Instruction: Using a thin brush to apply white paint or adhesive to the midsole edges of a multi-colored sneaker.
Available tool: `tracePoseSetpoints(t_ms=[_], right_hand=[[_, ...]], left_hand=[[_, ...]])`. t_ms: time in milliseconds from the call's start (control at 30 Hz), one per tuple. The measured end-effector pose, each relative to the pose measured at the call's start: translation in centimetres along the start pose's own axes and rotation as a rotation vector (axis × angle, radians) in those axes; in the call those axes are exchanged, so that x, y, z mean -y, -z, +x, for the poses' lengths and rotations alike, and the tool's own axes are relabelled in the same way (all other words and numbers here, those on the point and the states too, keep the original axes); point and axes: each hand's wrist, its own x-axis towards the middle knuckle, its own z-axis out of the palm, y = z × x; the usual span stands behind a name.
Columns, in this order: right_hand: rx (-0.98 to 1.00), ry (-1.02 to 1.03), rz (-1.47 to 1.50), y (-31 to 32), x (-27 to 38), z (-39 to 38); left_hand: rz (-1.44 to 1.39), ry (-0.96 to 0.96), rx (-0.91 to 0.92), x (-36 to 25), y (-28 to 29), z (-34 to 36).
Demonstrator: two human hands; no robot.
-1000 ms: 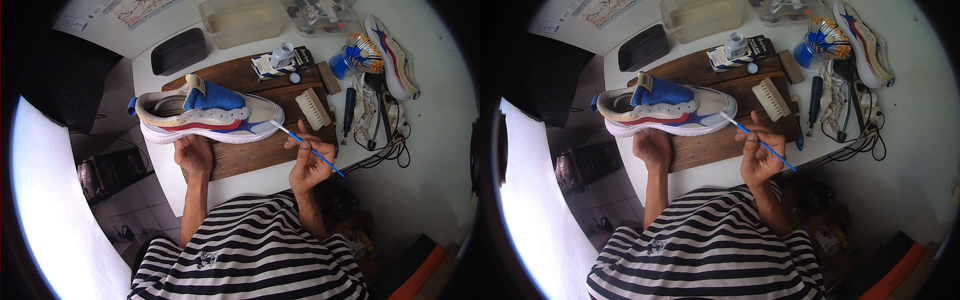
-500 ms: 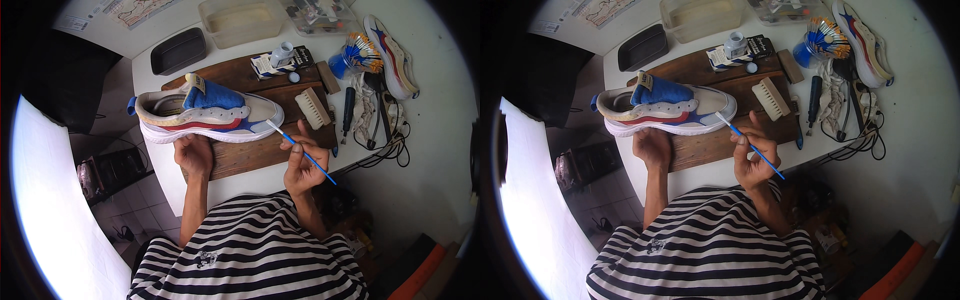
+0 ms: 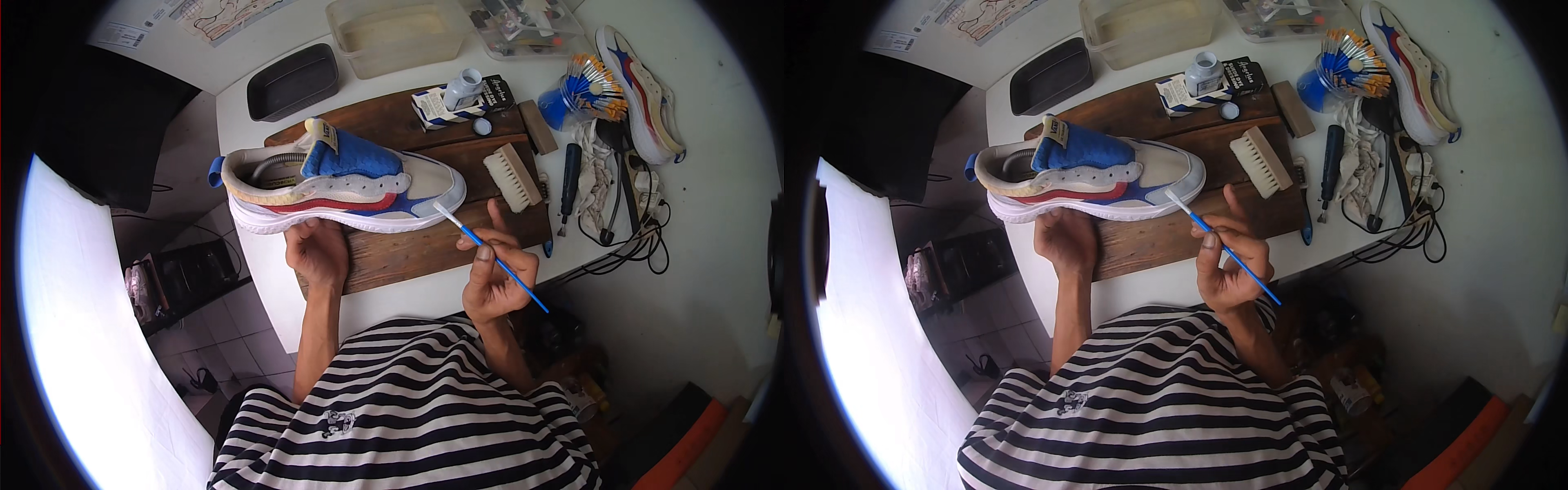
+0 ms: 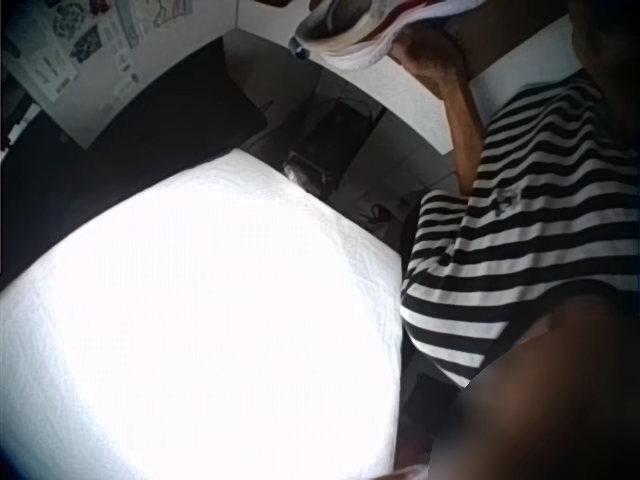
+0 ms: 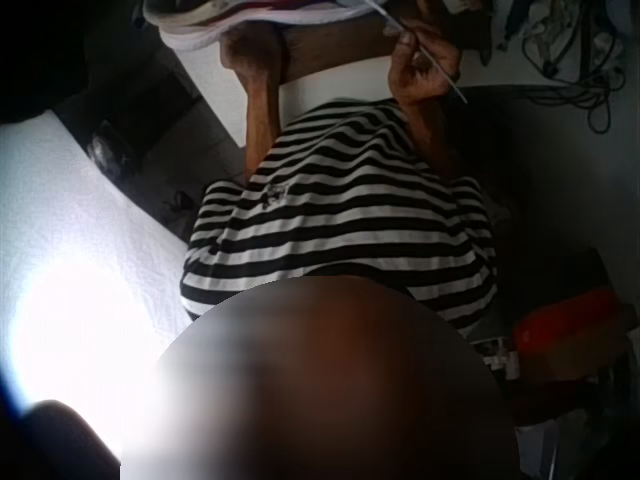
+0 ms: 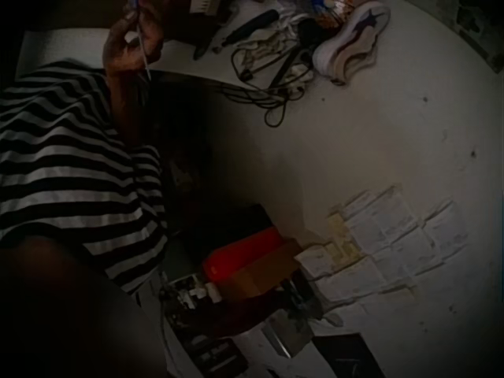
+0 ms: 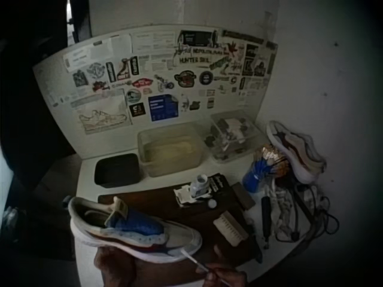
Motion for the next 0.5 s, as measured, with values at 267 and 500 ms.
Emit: tracePoseSetpoints(t_ms=[267, 500], right_hand=[[-0.079, -0.239, 0.204, 0.72, 0.14, 0.69], [0.023, -0.003, -0.026, 0.73, 0.01, -0.09]], left_hand=[[-0.004, -0.007, 0.021, -0.11, 0.08, -0.01], [-0.032, -0.008, 0.031, 0.0, 0.25, 0.03]])
